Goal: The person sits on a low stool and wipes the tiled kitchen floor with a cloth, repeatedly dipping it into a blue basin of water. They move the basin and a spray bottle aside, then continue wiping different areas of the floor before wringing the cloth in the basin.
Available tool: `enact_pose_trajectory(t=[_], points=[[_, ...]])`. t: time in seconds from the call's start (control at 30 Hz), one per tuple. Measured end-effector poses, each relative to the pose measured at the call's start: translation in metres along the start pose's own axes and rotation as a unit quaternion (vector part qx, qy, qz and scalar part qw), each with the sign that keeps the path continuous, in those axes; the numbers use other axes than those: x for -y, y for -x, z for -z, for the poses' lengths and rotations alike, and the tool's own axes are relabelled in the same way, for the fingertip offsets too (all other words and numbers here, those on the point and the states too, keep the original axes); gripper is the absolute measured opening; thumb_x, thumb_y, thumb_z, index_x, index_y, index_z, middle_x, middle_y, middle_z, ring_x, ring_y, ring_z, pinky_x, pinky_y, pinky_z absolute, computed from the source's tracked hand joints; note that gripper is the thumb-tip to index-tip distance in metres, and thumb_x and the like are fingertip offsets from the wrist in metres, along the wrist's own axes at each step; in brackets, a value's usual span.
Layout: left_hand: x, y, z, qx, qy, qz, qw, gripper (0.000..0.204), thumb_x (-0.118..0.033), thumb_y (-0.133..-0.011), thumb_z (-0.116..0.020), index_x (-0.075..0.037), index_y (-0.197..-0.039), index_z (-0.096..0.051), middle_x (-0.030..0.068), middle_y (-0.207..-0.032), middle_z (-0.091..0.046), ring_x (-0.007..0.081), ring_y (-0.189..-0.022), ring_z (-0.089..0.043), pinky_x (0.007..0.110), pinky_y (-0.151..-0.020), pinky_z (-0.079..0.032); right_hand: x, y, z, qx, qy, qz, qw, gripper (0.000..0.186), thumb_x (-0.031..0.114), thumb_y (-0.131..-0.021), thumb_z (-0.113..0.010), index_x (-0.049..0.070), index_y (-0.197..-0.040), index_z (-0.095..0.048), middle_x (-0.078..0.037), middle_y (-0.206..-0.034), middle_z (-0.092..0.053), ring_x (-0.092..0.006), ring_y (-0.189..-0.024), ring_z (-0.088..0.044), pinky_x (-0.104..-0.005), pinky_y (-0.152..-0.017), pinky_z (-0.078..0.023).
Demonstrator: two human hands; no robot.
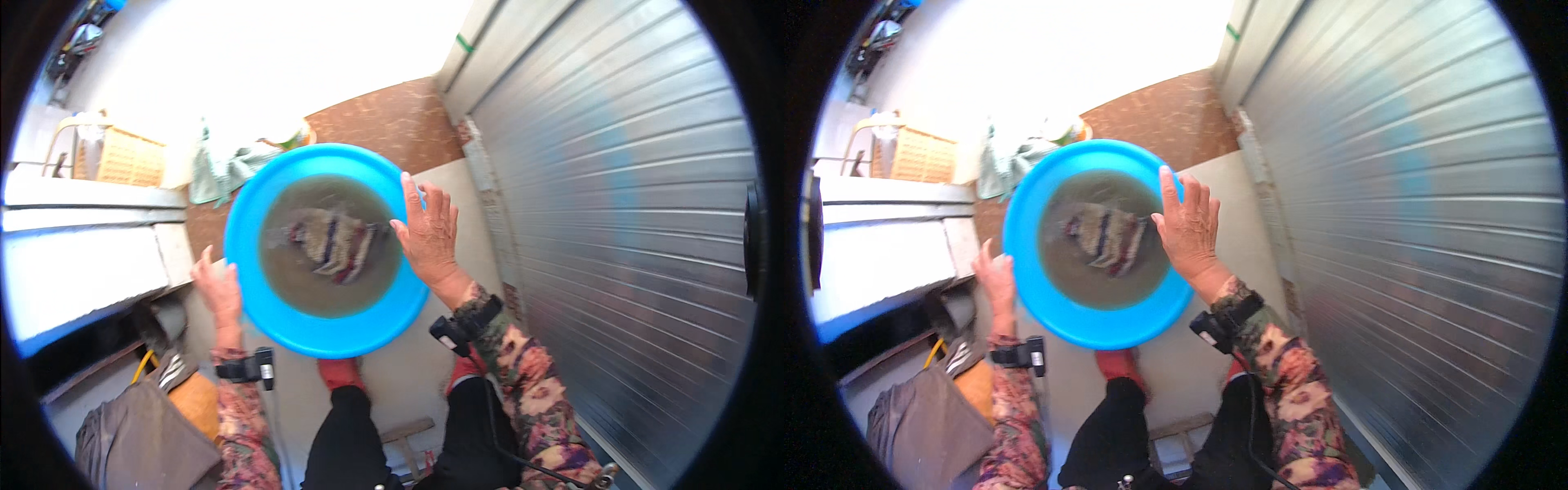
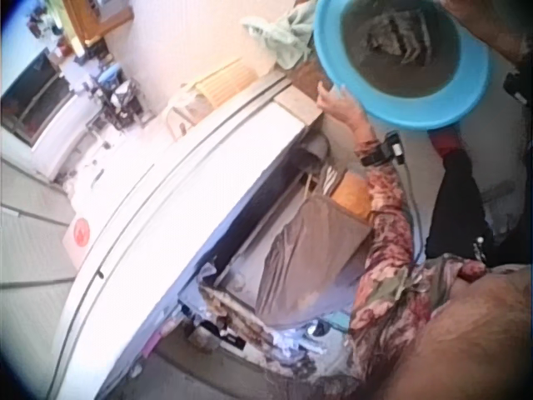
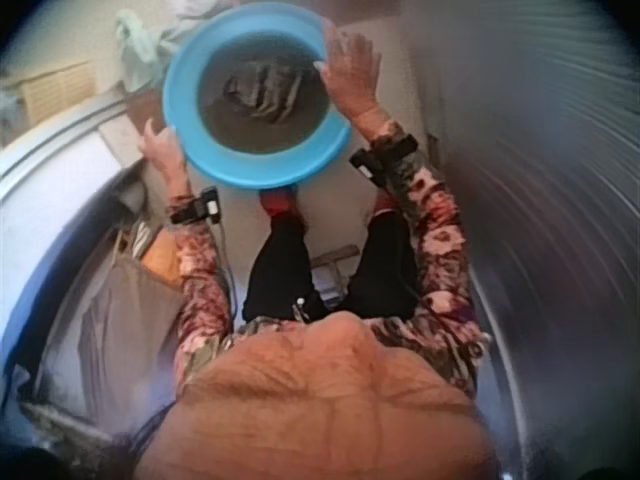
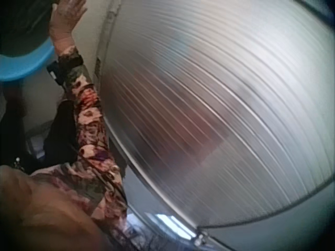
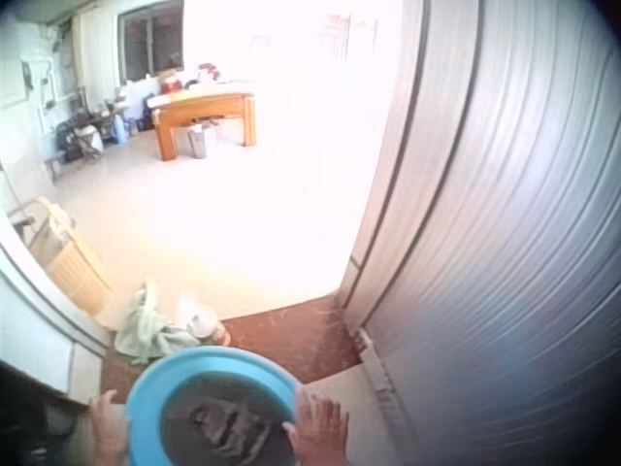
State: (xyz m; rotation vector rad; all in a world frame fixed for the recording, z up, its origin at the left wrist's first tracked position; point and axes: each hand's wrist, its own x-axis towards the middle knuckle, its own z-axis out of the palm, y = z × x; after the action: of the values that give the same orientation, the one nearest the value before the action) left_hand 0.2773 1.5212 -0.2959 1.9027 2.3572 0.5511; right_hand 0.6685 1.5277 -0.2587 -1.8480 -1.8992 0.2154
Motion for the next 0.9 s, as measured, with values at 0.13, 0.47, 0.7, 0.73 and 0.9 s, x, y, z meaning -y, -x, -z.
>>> enact_pose_trajectory(t=[0.13, 0.47, 0.7, 0.73, 0.9], points=[[-0.062, 0.013, -0.01, 0.107, 0.316, 0.074, 0.94, 0.045, -0.007, -0.084, -0.065, -0.007, -0.128, -0.057, 0.0109, -0.116, -0.054, 0.0223, -0.102, -0.055, 0.036, -0.089, -0.048, 0.05, -0.024, -0.045, 0.232, -0.036, 0.06, 0.97, 0.036, 0.019, -0.078, -0.073, 0.009, -0.11, -0.06, -0.013, -0.112, -0.049, -0.033, -0.106, -0.051, -0.0482, -0.079, -0.045], [-0.095, 0.055, -0.056, 0.365, 0.524, 0.498, 0.587, 0.077, -0.053, -0.091, -0.057, -0.022, -0.152, -0.023, 0.0177, -0.158, -0.012, 0.0446, -0.142, -0.015, 0.07, -0.097, -0.033, 0.083, 0.036, -0.12, 0.204, -0.023, -0.109, 0.973, 0.028, 0.029, -0.073, -0.074, 0.007, -0.089, -0.07, -0.012, -0.125, -0.043, -0.0347, -0.118, -0.039, -0.055, -0.088, -0.037], [-0.079, 0.066, -0.076, 0.367, 0.757, 0.395, 0.368, 0.053, -0.053, -0.1, -0.039, -0.006, -0.121, -0.055, 0.0116, -0.115, -0.061, 0.0285, -0.111, -0.057, 0.043, -0.097, -0.047, 0.119, 0.057, -0.064, 0.177, -0.333, -0.094, 0.921, 0.024, 0.03, -0.081, -0.062, 0.007, -0.08, -0.07, -0.011, -0.114, -0.048, -0.0347, -0.107, -0.043, -0.0563, -0.085, -0.038], [-0.074, 0.067, -0.078, 0.376, 0.768, 0.374, 0.359, 0.052, -0.052, -0.1, -0.039, -0.006, -0.112, -0.06, 0.0106, -0.109, -0.064, 0.0283, -0.105, -0.06, 0.044, -0.095, -0.048, 0.123, 0.062, -0.06, 0.194, -0.359, -0.096, 0.908, 0.024, 0.03, -0.081, -0.062, 0.006, -0.08, -0.07, -0.012, -0.112, -0.049, -0.0343, -0.105, -0.044, -0.055, -0.083, -0.038], [-0.069, 0.082, -0.085, 0.424, 0.807, 0.324, 0.255, 0.045, -0.046, -0.101, -0.041, -0.006, -0.108, -0.06, 0.0093, -0.107, -0.064, 0.026, -0.099, -0.061, 0.042, -0.094, -0.048, 0.136, 0.087, -0.075, 0.146, -0.371, -0.06, 0.915, 0.02, 0.027, -0.084, -0.061, 0.008, -0.078, -0.065, -0.009, -0.103, -0.051, -0.0306, -0.098, -0.045, -0.0495, -0.082, -0.035]])
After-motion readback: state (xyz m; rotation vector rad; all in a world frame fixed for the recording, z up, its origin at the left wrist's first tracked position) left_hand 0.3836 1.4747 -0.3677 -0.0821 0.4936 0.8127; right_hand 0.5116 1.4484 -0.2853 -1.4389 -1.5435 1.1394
